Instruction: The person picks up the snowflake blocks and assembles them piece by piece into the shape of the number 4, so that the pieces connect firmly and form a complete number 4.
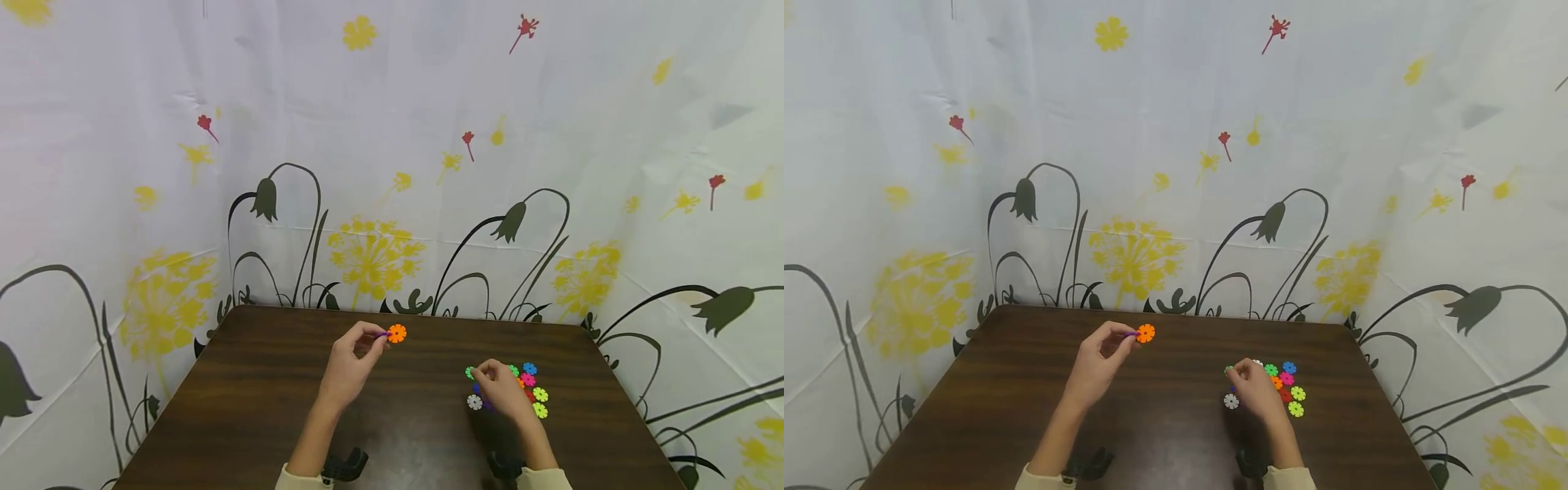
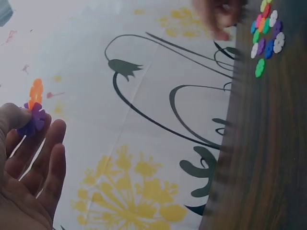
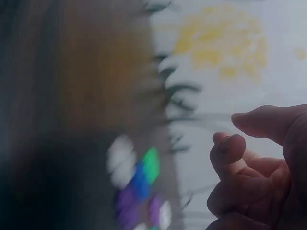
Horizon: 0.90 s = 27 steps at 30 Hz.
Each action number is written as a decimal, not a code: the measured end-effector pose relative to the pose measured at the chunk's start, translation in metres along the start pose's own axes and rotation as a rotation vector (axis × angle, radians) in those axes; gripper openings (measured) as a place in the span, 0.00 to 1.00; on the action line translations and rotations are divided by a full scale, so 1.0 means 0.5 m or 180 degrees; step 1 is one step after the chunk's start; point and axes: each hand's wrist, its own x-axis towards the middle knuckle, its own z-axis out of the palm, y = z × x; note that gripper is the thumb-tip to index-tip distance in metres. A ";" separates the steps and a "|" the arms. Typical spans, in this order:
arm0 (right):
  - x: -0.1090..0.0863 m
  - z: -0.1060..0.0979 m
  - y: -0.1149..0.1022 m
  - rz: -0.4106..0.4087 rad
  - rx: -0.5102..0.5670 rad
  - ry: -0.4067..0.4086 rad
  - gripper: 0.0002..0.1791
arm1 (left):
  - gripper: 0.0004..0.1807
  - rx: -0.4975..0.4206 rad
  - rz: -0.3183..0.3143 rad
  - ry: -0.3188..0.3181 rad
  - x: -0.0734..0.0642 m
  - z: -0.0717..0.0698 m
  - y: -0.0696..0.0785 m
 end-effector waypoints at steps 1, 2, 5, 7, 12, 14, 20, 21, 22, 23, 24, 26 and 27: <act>0.002 0.006 0.014 0.0034 -0.0178 0.0024 0.12 | 0.04 -0.0009 0.0008 0.0016 -0.002 -0.005 0.000; 0.003 0.010 0.027 0.0072 -0.0361 0.0051 0.12 | 0.04 -0.0020 0.0018 0.0011 -0.003 -0.009 0.001; 0.001 0.018 0.055 0.0259 -0.0837 0.0079 0.16 | 0.05 -0.0088 0.0057 -0.0043 -0.005 -0.012 0.001; -0.001 0.017 0.063 0.0387 -0.1062 0.0076 0.20 | 0.05 -0.0126 0.0086 -0.0060 -0.006 -0.009 0.000; 0.009 0.012 0.066 0.0599 -0.1332 0.0100 0.26 | 0.06 -0.0248 0.0156 -0.0030 -0.002 -0.002 0.001; 0.015 0.011 0.067 0.0653 -0.1388 0.0121 0.26 | 0.07 -0.0302 0.0188 -0.0043 0.001 0.002 0.001; 0.023 0.014 0.066 0.0712 -0.1376 0.0140 0.22 | 0.07 -0.0316 0.0185 -0.0058 -0.001 0.005 -0.008; 0.024 0.014 0.065 0.0703 -0.1341 0.0138 0.22 | 0.06 -0.0318 0.0181 -0.0033 -0.003 0.006 -0.010; 0.025 0.015 0.065 0.0688 -0.1296 0.0126 0.21 | 0.06 -0.0319 0.0186 -0.0006 -0.004 0.006 -0.012; 0.025 0.015 0.065 0.0662 -0.1246 0.0116 0.21 | 0.06 -0.0333 0.0200 0.0011 -0.006 0.006 -0.014; 0.025 0.015 0.065 0.0633 -0.1229 0.0110 0.20 | 0.06 -0.0334 0.0219 0.0016 -0.007 0.007 -0.015; 0.025 0.015 0.068 0.0578 -0.1104 0.0119 0.18 | 0.06 -0.0319 0.0265 0.0004 -0.009 0.010 -0.018; 0.027 0.014 0.069 0.0527 -0.1006 0.0133 0.16 | 0.06 -0.0306 0.0288 -0.0015 -0.009 0.012 -0.018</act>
